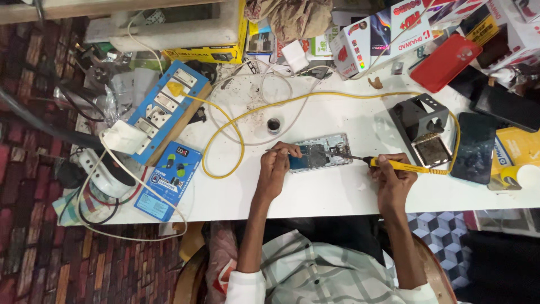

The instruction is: The person uses a soldering iron and tweezers to work on a small electronic circuit board placed on a white workbench. They repeatedly apply heat and manipulate components on the board while seated at a cluttered electronics repair station.

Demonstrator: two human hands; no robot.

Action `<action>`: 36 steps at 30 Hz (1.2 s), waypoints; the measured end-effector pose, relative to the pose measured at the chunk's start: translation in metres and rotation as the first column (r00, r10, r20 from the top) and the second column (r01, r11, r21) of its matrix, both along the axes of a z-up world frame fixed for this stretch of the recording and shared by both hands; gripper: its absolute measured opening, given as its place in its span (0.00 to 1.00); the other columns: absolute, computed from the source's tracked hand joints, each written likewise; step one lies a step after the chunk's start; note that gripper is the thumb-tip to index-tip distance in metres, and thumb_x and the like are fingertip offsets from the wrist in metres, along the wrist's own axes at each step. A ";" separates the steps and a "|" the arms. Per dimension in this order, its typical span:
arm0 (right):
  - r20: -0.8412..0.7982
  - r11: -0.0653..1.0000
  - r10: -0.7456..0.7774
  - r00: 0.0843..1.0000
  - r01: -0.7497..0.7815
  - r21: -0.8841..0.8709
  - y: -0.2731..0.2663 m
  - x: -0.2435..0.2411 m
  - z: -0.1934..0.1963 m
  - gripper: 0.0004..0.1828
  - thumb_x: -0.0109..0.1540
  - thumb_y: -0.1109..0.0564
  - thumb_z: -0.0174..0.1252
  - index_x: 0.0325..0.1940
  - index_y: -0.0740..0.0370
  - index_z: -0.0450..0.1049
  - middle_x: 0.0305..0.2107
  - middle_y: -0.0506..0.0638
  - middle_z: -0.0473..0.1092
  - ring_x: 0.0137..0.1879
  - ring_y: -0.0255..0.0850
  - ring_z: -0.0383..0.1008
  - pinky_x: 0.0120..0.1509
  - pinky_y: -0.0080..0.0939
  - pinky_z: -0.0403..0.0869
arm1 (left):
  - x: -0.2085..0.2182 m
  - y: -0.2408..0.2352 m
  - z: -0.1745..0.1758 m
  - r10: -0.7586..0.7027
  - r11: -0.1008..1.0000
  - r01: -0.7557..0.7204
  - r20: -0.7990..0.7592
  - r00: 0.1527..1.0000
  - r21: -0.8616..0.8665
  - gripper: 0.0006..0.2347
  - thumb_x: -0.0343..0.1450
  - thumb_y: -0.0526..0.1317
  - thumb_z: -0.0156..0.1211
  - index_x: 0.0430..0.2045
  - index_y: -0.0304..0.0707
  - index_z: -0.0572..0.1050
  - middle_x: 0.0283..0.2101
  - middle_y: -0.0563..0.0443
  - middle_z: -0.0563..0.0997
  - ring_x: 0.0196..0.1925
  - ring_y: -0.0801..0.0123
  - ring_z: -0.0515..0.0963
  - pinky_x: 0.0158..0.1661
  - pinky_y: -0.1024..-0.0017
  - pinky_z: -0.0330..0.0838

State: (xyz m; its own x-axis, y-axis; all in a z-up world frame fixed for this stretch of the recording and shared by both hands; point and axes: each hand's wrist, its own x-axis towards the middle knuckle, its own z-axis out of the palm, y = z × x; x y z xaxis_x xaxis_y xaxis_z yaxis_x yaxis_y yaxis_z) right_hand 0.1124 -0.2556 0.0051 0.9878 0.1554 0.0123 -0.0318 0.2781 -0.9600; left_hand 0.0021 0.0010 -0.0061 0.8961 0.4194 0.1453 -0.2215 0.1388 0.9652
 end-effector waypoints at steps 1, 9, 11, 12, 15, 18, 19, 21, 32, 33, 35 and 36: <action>-0.002 1.000 0.006 1.000 -0.006 -0.027 0.001 0.000 0.001 0.05 0.68 0.63 0.60 0.42 0.68 0.71 0.26 0.52 0.70 0.28 0.34 0.68 0.39 0.36 0.72 | 0.000 0.000 -0.001 -0.002 1.000 0.002 0.009 1.000 -0.005 0.17 0.82 0.50 0.47 0.32 0.34 0.74 0.38 0.50 0.81 0.23 0.82 0.58 0.25 0.80 0.56; -0.011 0.994 0.016 1.000 -0.017 -0.108 0.008 -0.002 0.009 0.07 0.68 0.62 0.60 0.41 0.70 0.71 0.25 0.51 0.68 0.28 0.34 0.66 0.37 0.36 0.70 | 0.000 0.001 -0.004 0.004 1.000 -0.004 0.008 1.000 -0.016 0.16 0.81 0.48 0.47 0.32 0.34 0.74 0.39 0.50 0.81 0.23 0.83 0.58 0.24 0.80 0.55; -0.005 0.998 0.005 1.000 -0.005 -0.060 0.008 -0.002 0.010 0.05 0.67 0.63 0.59 0.41 0.70 0.71 0.25 0.50 0.68 0.29 0.35 0.66 0.38 0.35 0.69 | 0.001 0.001 -0.004 0.008 1.000 -0.008 0.011 1.000 -0.007 0.16 0.81 0.48 0.47 0.32 0.34 0.74 0.39 0.49 0.81 0.23 0.83 0.59 0.24 0.80 0.56; -0.003 0.999 0.000 1.000 0.000 -0.038 0.007 -0.003 0.010 0.05 0.67 0.64 0.58 0.41 0.69 0.71 0.26 0.50 0.69 0.29 0.35 0.67 0.39 0.35 0.69 | 0.001 0.001 -0.004 0.010 1.000 -0.010 0.020 1.000 0.002 0.17 0.82 0.48 0.47 0.32 0.33 0.74 0.39 0.49 0.81 0.23 0.82 0.59 0.24 0.80 0.56; -0.002 0.999 -0.043 0.999 0.043 0.020 0.007 -0.002 0.008 0.06 0.69 0.64 0.57 0.38 0.66 0.68 0.22 0.49 0.66 0.26 0.34 0.65 0.37 0.35 0.70 | 0.001 0.000 -0.003 0.007 1.000 -0.007 0.016 1.000 -0.015 0.17 0.81 0.48 0.47 0.33 0.32 0.74 0.39 0.48 0.81 0.22 0.83 0.58 0.23 0.80 0.55; 0.013 0.998 -0.061 0.998 0.061 -0.009 0.006 -0.001 0.004 0.10 0.70 0.64 0.57 0.35 0.63 0.65 0.20 0.47 0.64 0.24 0.32 0.61 0.34 0.35 0.68 | 0.001 0.001 -0.003 0.007 1.000 -0.007 0.016 1.000 -0.005 0.17 0.81 0.48 0.47 0.33 0.33 0.74 0.39 0.48 0.82 0.22 0.83 0.58 0.23 0.80 0.55; -0.022 0.997 -0.079 0.997 0.079 -0.022 0.005 0.000 0.002 0.10 0.70 0.64 0.57 0.36 0.63 0.65 0.20 0.47 0.63 0.23 0.32 0.60 0.32 0.35 0.66 | 0.000 0.000 -0.002 0.008 1.000 -0.008 0.020 1.000 0.005 0.17 0.81 0.48 0.47 0.33 0.33 0.74 0.39 0.49 0.82 0.22 0.83 0.58 0.23 0.80 0.55; -0.090 0.992 -0.117 0.989 0.113 -0.050 0.004 0.001 -0.002 0.08 0.68 0.64 0.57 0.36 0.63 0.66 0.18 0.46 0.62 0.20 0.31 0.58 0.28 0.34 0.62 | 0.000 0.001 -0.002 0.009 1.000 -0.009 0.013 1.000 0.027 0.16 0.82 0.48 0.46 0.32 0.33 0.73 0.39 0.49 0.82 0.21 0.84 0.57 0.23 0.80 0.55; -0.003 0.990 -0.085 0.996 0.085 0.110 -0.001 0.005 -0.010 0.07 0.70 0.61 0.57 0.41 0.65 0.66 0.25 0.50 0.67 0.25 0.35 0.66 0.36 0.38 0.73 | 0.001 0.000 0.000 -0.020 0.999 0.020 0.001 1.000 -0.042 0.15 0.81 0.46 0.46 0.33 0.33 0.73 0.39 0.50 0.81 0.22 0.84 0.56 0.23 0.81 0.54; 0.003 0.989 -0.091 0.996 0.090 0.115 -0.002 0.003 -0.010 0.07 0.70 0.60 0.57 0.42 0.65 0.67 0.26 0.50 0.69 0.26 0.36 0.67 0.37 0.39 0.74 | 0.000 0.000 -0.001 -0.018 0.999 0.018 -0.002 1.000 -0.043 0.15 0.81 0.46 0.46 0.33 0.33 0.73 0.39 0.50 0.81 0.22 0.84 0.56 0.23 0.81 0.54; -0.012 0.994 -0.056 0.998 0.057 0.093 -0.002 0.002 -0.007 0.07 0.71 0.58 0.56 0.43 0.65 0.67 0.26 0.52 0.69 0.27 0.37 0.70 0.36 0.38 0.73 | 0.000 0.000 -0.001 -0.011 0.999 0.011 -0.003 1.000 -0.031 0.15 0.82 0.46 0.46 0.33 0.33 0.73 0.39 0.50 0.81 0.22 0.84 0.56 0.24 0.81 0.54; -0.018 0.996 -0.038 0.999 0.039 0.084 -0.001 0.002 -0.006 0.08 0.71 0.57 0.56 0.44 0.65 0.67 0.25 0.53 0.69 0.28 0.38 0.72 0.35 0.37 0.72 | 0.000 -0.001 -0.001 -0.005 1.000 0.005 -0.001 1.000 -0.018 0.15 0.82 0.46 0.46 0.33 0.34 0.73 0.39 0.50 0.82 0.22 0.84 0.57 0.24 0.80 0.54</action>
State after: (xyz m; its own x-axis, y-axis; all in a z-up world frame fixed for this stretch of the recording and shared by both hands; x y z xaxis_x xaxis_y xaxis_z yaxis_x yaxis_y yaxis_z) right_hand 0.1147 -0.2566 -0.0009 0.9932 0.1165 0.0079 -0.0347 0.3590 -0.9327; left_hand 0.0017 0.0004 -0.0072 0.8984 0.4173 0.1367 -0.2196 0.1573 0.9628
